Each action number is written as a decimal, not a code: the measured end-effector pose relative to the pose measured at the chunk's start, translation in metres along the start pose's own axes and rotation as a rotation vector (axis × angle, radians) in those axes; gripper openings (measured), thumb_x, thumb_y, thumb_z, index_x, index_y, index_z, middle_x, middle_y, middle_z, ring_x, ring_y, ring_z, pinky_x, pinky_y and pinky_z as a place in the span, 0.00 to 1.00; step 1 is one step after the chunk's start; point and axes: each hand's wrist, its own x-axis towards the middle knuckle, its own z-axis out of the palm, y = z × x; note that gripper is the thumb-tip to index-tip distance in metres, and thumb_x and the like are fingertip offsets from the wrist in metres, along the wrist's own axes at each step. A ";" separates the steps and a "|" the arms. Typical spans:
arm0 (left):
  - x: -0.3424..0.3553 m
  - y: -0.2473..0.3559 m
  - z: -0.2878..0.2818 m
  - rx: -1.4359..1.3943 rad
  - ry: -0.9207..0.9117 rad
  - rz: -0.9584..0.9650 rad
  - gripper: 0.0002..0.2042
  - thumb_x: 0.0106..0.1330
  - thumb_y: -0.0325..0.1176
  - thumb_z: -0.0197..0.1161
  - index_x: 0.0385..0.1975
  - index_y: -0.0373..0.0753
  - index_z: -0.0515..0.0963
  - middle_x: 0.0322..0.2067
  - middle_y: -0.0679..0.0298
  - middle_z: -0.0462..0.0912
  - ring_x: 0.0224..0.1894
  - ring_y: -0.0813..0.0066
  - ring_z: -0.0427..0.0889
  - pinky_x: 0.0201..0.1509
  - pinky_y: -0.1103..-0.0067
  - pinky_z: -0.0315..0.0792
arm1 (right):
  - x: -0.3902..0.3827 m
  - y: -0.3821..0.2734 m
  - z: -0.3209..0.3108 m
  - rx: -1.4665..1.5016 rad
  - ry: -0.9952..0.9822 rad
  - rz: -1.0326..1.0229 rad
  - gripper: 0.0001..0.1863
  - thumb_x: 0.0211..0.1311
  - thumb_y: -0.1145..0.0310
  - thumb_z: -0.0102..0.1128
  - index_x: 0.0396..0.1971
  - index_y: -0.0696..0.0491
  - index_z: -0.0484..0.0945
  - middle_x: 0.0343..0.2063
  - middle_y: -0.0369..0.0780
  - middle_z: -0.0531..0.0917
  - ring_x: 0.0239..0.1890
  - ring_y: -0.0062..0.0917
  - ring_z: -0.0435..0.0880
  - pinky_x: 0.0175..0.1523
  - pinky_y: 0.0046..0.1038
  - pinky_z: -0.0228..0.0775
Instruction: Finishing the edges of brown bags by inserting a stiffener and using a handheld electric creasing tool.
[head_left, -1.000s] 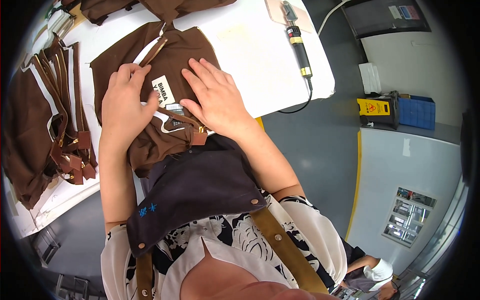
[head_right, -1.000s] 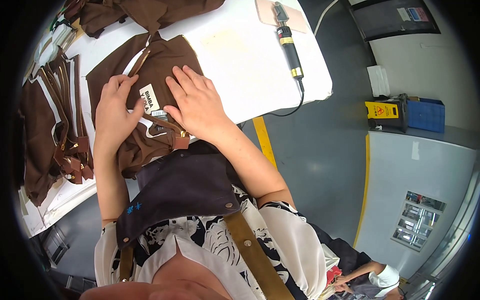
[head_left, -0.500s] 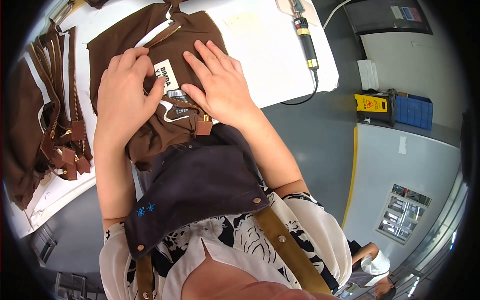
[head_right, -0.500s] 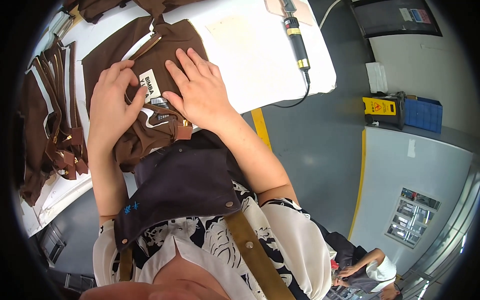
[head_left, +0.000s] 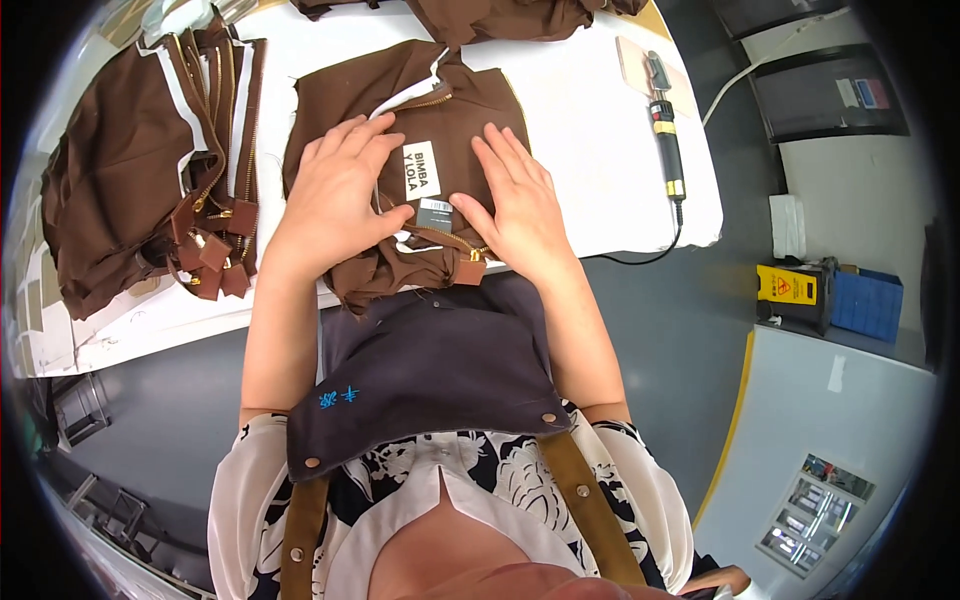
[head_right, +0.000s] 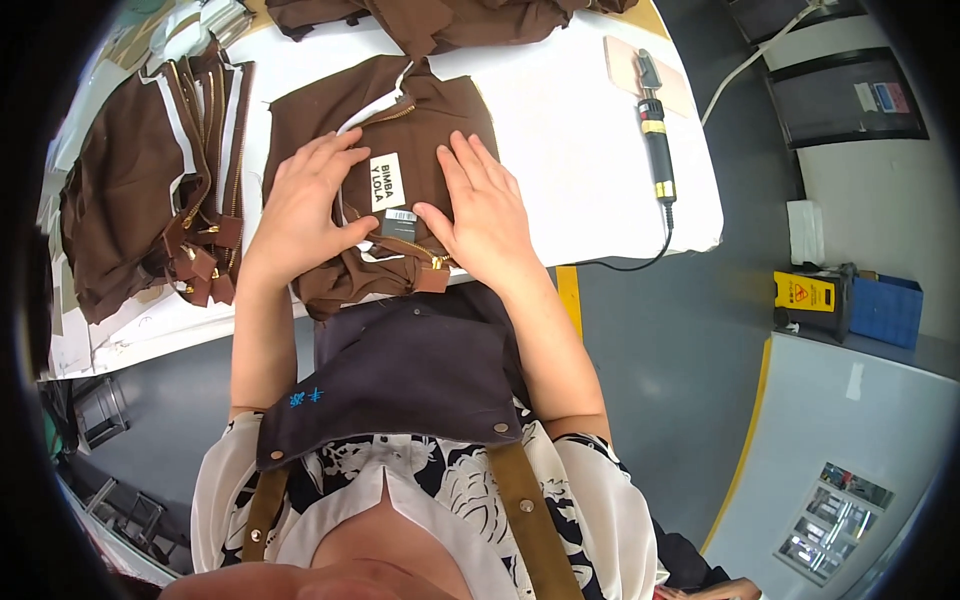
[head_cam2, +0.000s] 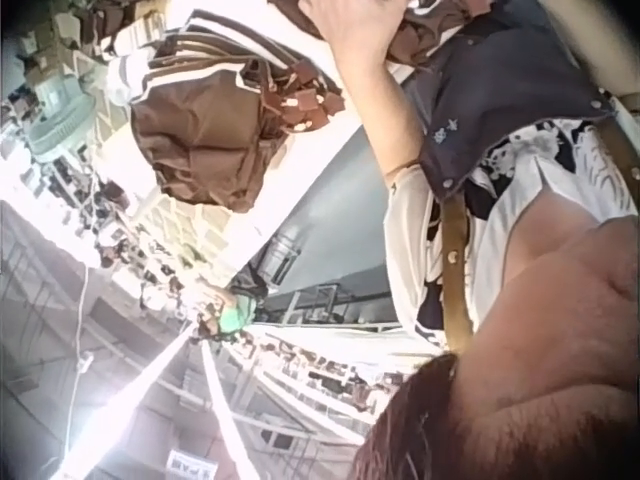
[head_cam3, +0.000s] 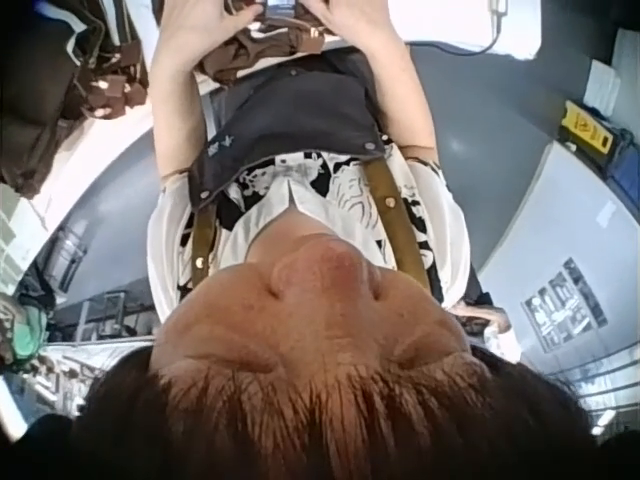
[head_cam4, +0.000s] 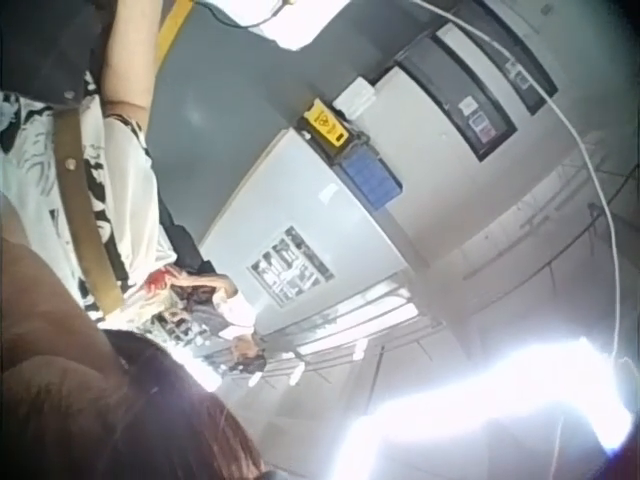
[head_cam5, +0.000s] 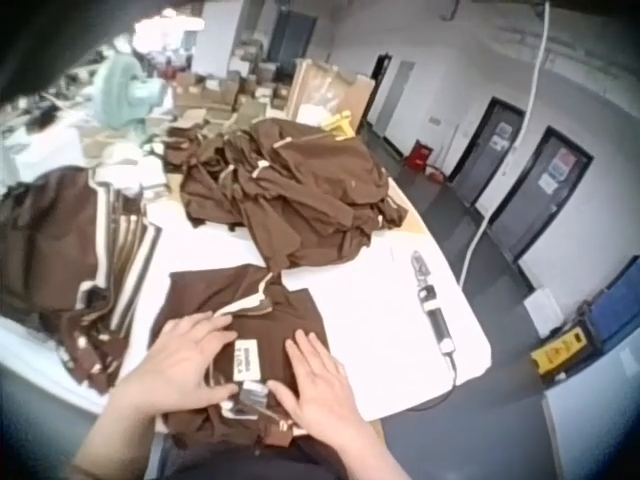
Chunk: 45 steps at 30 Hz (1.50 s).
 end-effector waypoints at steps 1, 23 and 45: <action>-0.002 0.000 0.003 -0.020 0.020 0.011 0.31 0.51 0.39 0.74 0.57 0.36 0.75 0.66 0.53 0.71 0.70 0.52 0.65 0.70 0.62 0.59 | -0.001 0.000 0.000 -0.003 0.008 -0.002 0.32 0.64 0.54 0.65 0.63 0.58 0.72 0.67 0.51 0.69 0.72 0.43 0.63 0.72 0.43 0.57; -0.004 0.016 0.015 0.037 -0.014 0.030 0.33 0.52 0.50 0.73 0.56 0.38 0.77 0.69 0.49 0.63 0.71 0.42 0.59 0.75 0.52 0.50 | 0.028 0.081 -0.069 -0.195 -0.043 0.659 0.52 0.43 0.44 0.79 0.64 0.62 0.70 0.55 0.53 0.79 0.61 0.46 0.74 0.67 0.41 0.63; -0.002 0.013 0.022 0.028 0.031 0.066 0.36 0.47 0.50 0.75 0.55 0.36 0.76 0.69 0.53 0.64 0.71 0.44 0.59 0.75 0.48 0.49 | 0.033 0.036 -0.033 0.604 -0.004 0.485 0.21 0.65 0.60 0.64 0.42 0.68 0.79 0.32 0.48 0.86 0.34 0.29 0.84 0.42 0.31 0.76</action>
